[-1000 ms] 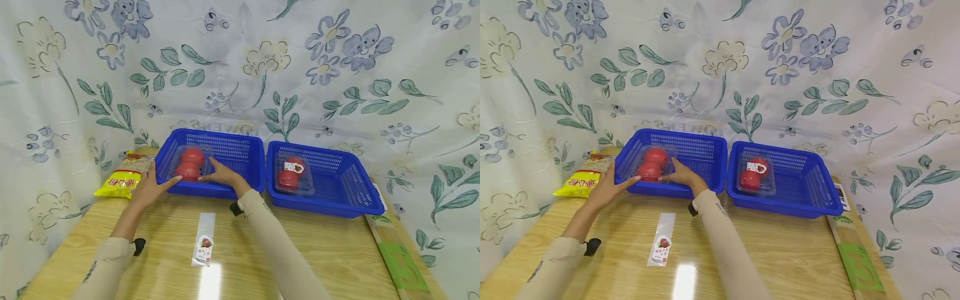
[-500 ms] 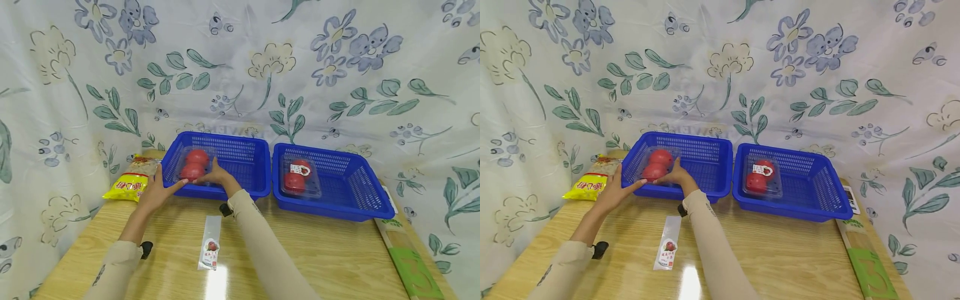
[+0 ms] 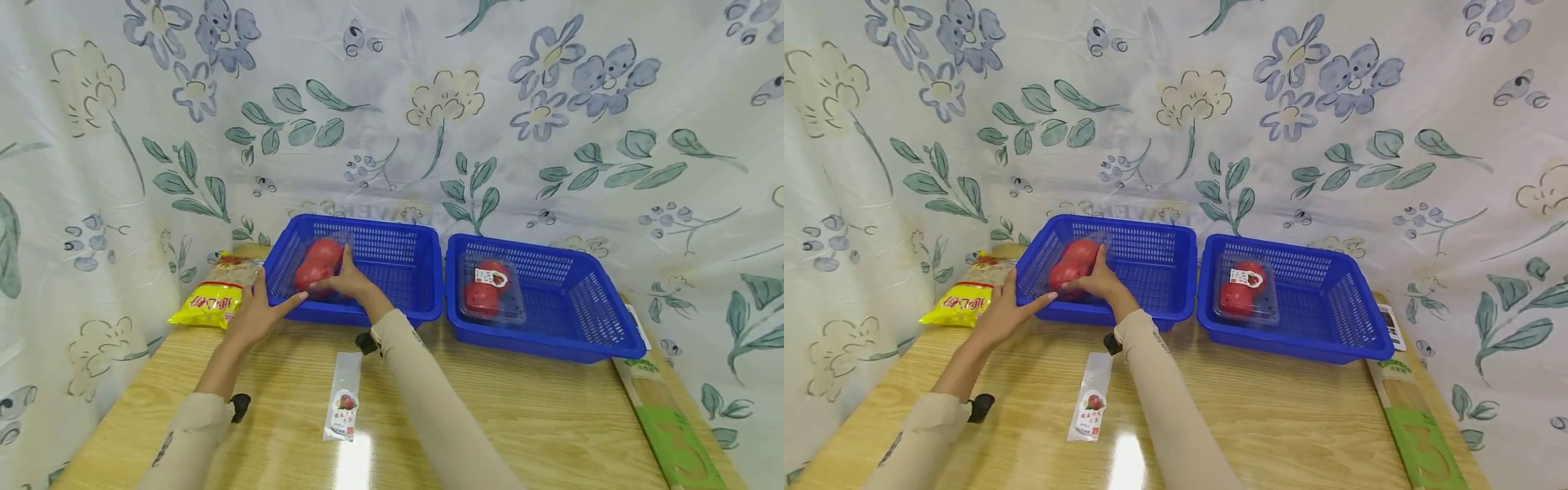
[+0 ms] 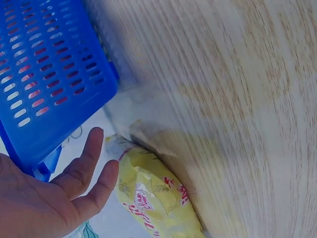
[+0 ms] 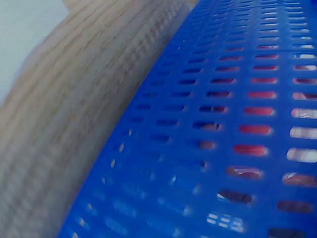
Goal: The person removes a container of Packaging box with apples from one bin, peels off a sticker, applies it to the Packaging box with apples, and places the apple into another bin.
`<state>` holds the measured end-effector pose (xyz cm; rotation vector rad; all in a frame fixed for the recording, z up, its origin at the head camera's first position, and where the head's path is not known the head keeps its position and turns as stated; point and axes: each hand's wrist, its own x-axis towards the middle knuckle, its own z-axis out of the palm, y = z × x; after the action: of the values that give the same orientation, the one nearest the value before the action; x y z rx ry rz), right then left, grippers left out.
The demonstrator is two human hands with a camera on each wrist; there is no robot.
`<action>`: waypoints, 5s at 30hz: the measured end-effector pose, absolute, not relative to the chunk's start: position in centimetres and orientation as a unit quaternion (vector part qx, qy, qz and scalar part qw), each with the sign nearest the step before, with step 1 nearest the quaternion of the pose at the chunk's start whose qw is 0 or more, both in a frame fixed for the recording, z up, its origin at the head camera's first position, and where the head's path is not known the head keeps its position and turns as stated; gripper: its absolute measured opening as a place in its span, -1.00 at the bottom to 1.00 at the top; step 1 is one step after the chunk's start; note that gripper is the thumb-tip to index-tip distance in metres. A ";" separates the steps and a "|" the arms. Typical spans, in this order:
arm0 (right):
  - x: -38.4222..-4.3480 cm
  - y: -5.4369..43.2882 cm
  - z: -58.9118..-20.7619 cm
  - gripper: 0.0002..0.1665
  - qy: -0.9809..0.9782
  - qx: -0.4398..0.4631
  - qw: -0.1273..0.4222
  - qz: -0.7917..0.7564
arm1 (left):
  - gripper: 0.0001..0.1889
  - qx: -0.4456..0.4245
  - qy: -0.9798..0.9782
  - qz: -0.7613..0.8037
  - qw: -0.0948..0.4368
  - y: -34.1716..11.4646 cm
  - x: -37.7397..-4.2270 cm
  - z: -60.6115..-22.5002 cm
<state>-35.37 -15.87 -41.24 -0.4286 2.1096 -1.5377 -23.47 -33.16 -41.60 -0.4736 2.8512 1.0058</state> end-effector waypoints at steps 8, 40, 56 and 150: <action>-35.9 -15.0 -41.0 0.47 0.736 -0.086 0.283 -0.609 | 0.28 -0.151 0.926 0.343 0.045 -32.8 -23.4 -41.7; -32.2 5.3 -35.8 0.23 0.583 -0.427 0.354 -0.594 | -0.38 0.141 0.872 0.466 -0.052 -28.4 -19.9 -34.7; -29.0 9.1 -39.4 0.24 0.506 -0.584 0.409 -0.486 | 0.39 0.239 0.840 0.471 0.125 -23.2 -16.2 -37.4; -20.0 11.4 -45.3 0.55 0.852 -0.145 0.110 -0.491 | -0.12 0.129 0.942 0.311 0.004 -25.0 -17.2 -45.8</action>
<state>-20.00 11.40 -45.27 -0.4254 2.5044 -1.4421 -17.18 -24.97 -45.84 0.4032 2.9507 0.9740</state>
